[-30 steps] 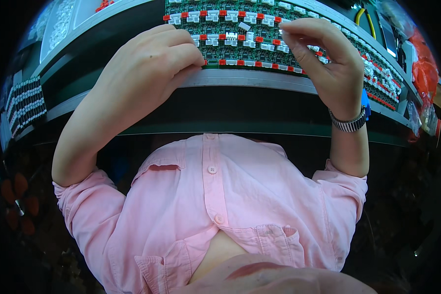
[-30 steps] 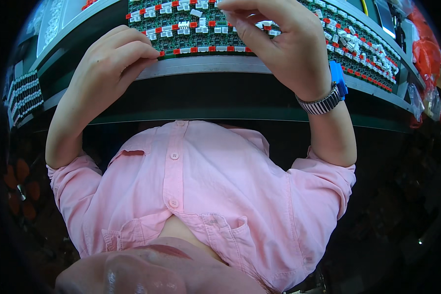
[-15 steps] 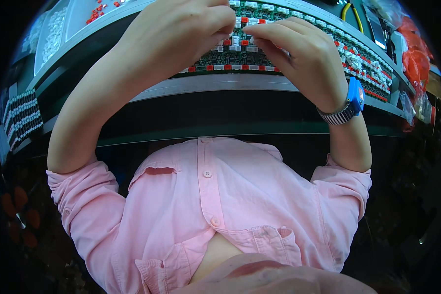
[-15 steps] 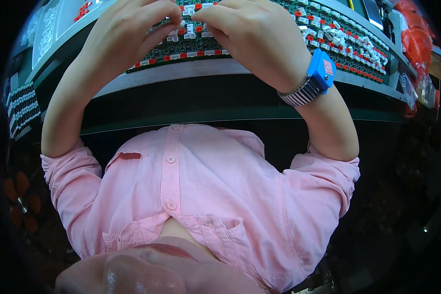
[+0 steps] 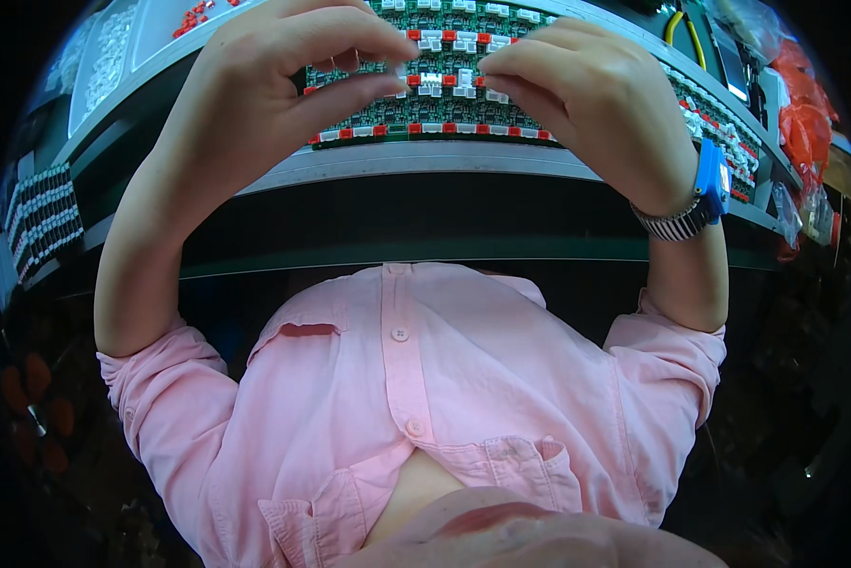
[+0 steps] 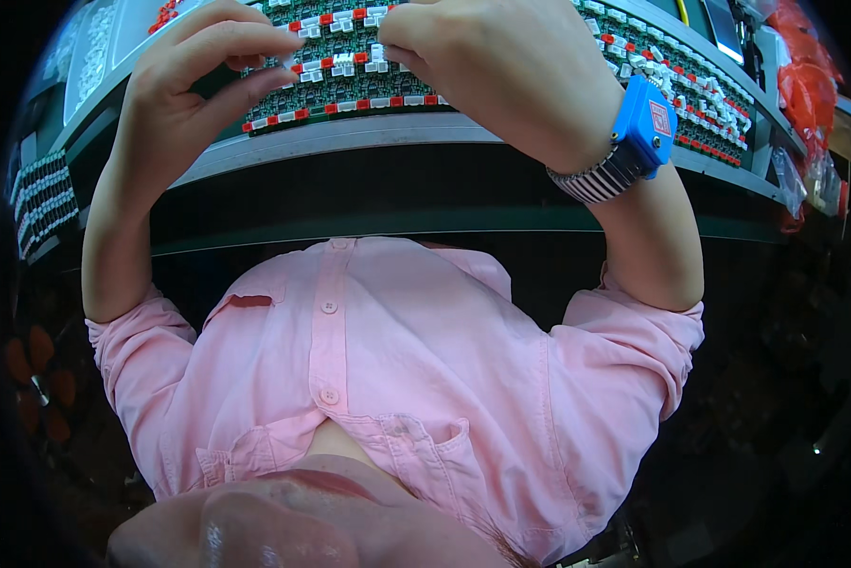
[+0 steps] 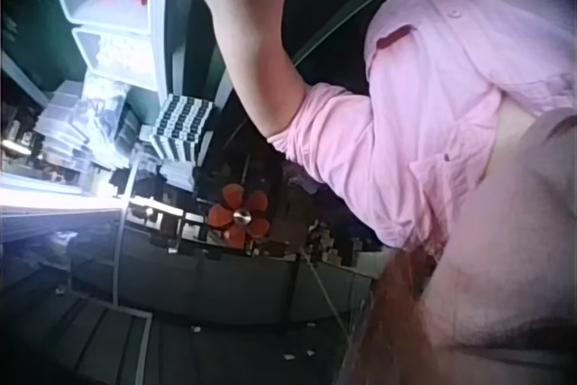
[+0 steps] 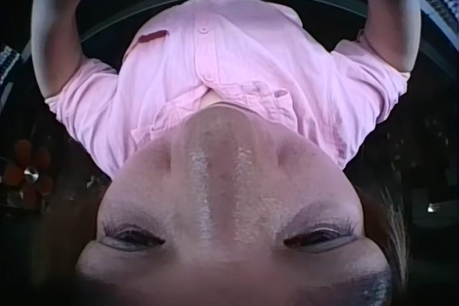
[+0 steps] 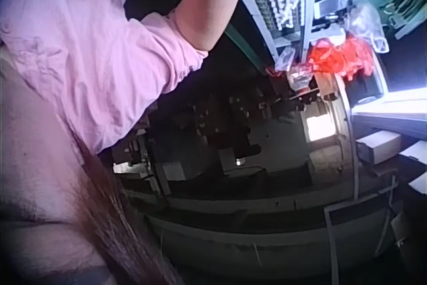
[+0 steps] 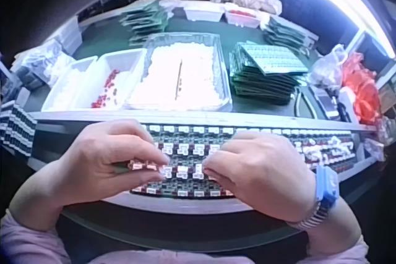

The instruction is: Assembling electronic components onto printed circuit boards manually.

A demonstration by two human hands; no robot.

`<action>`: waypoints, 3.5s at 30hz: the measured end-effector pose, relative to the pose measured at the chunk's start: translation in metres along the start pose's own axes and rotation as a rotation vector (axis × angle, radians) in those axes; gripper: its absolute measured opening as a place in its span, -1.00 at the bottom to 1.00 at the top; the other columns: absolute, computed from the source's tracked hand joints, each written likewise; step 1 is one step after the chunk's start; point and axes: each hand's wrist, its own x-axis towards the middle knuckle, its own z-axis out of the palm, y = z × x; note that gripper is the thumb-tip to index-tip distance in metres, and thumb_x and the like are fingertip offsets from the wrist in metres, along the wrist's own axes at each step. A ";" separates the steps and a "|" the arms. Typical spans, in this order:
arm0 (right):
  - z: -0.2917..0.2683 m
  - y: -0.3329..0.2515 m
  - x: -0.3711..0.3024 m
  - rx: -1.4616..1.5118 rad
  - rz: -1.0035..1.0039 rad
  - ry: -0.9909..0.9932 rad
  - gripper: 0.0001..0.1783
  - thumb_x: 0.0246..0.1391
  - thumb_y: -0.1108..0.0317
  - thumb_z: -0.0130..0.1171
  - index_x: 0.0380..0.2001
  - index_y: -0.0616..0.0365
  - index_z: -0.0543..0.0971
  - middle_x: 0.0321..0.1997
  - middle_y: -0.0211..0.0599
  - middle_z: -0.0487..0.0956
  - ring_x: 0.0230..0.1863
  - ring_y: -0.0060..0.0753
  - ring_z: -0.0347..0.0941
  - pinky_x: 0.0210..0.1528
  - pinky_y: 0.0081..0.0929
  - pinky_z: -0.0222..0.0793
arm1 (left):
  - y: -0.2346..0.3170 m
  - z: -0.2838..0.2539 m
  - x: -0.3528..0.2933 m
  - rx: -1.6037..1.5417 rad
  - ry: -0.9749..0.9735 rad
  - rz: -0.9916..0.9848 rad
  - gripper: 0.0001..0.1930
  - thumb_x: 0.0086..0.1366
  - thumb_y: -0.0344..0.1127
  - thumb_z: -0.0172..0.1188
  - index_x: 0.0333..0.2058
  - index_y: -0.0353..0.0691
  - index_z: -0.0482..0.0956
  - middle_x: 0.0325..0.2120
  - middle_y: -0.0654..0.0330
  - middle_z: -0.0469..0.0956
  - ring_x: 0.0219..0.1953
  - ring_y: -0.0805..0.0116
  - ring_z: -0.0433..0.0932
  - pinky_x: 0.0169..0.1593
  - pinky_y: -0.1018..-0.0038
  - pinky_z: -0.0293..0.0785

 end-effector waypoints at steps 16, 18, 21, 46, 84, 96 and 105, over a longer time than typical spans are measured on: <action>0.012 -0.004 -0.007 0.695 0.330 0.290 -0.84 -0.08 0.59 0.28 -0.36 0.19 0.62 -0.30 -0.22 0.58 -0.39 -0.38 0.46 -0.36 -0.60 0.39 | -0.006 0.025 0.007 -0.027 0.076 -0.032 -0.88 0.13 -0.58 0.24 -0.32 -0.35 0.64 -0.37 0.11 0.59 -0.42 0.26 0.52 -0.31 0.50 0.46; 0.010 0.003 -0.015 0.641 0.275 0.323 -0.83 -0.05 0.57 0.28 -0.32 0.18 0.63 -0.29 -0.25 0.59 -0.39 -0.40 0.48 -0.36 -0.61 0.41 | -0.006 0.027 0.012 0.018 0.009 -0.037 -0.88 0.13 -0.57 0.24 -0.31 -0.35 0.64 -0.37 0.11 0.59 -0.41 0.25 0.53 -0.29 0.49 0.47; 0.009 0.010 -0.025 0.479 0.101 0.415 -0.79 0.04 0.52 0.30 -0.20 0.16 0.65 -0.27 -0.32 0.63 -0.36 -0.47 0.52 -0.34 -0.65 0.48 | -0.005 0.025 0.019 0.163 -0.188 -0.054 -0.86 0.13 -0.55 0.24 -0.29 -0.35 0.63 -0.38 0.10 0.60 -0.39 0.22 0.55 -0.25 0.47 0.49; 0.008 0.012 -0.029 0.500 0.117 0.370 -0.77 0.01 0.59 0.28 -0.20 0.22 0.66 -0.17 -0.25 0.62 -0.25 -0.42 0.55 -0.22 -0.66 0.52 | -0.005 0.030 0.039 0.373 -0.228 0.127 -0.95 0.21 -0.45 0.20 -0.36 -0.28 0.59 -0.37 0.09 0.52 -0.35 0.18 0.50 -0.21 0.41 0.46; -0.003 0.030 -0.031 -0.041 -0.009 0.214 -0.95 -0.05 0.47 0.27 -0.45 0.14 0.60 -0.38 -0.34 0.51 -0.39 -0.33 0.43 -0.32 -0.51 0.36 | 0.017 0.006 -0.016 -0.085 -0.150 -0.185 -0.80 0.19 -0.64 0.20 -0.22 -0.29 0.63 -0.25 0.17 0.56 -0.31 0.36 0.52 -0.27 0.60 0.46; -0.002 0.045 -0.012 0.372 0.197 -0.235 -0.93 0.05 0.39 0.20 -0.46 0.13 0.54 -0.33 -0.30 0.48 -0.31 -0.26 0.41 -0.22 -0.47 0.36 | 0.024 0.013 -0.013 0.188 -0.209 -0.225 -0.79 0.14 -0.59 0.26 -0.23 -0.27 0.59 -0.34 0.22 0.60 -0.39 0.40 0.53 -0.29 0.56 0.48; 0.000 0.050 -0.024 0.244 0.084 0.030 -0.91 0.09 0.43 0.17 -0.35 0.21 0.51 -0.34 -0.30 0.49 -0.33 -0.25 0.41 -0.24 -0.45 0.37 | 0.030 0.017 -0.012 0.298 -0.209 -0.205 -0.87 0.13 -0.50 0.23 -0.30 -0.23 0.54 -0.41 0.23 0.56 -0.41 0.27 0.51 -0.28 0.45 0.45</action>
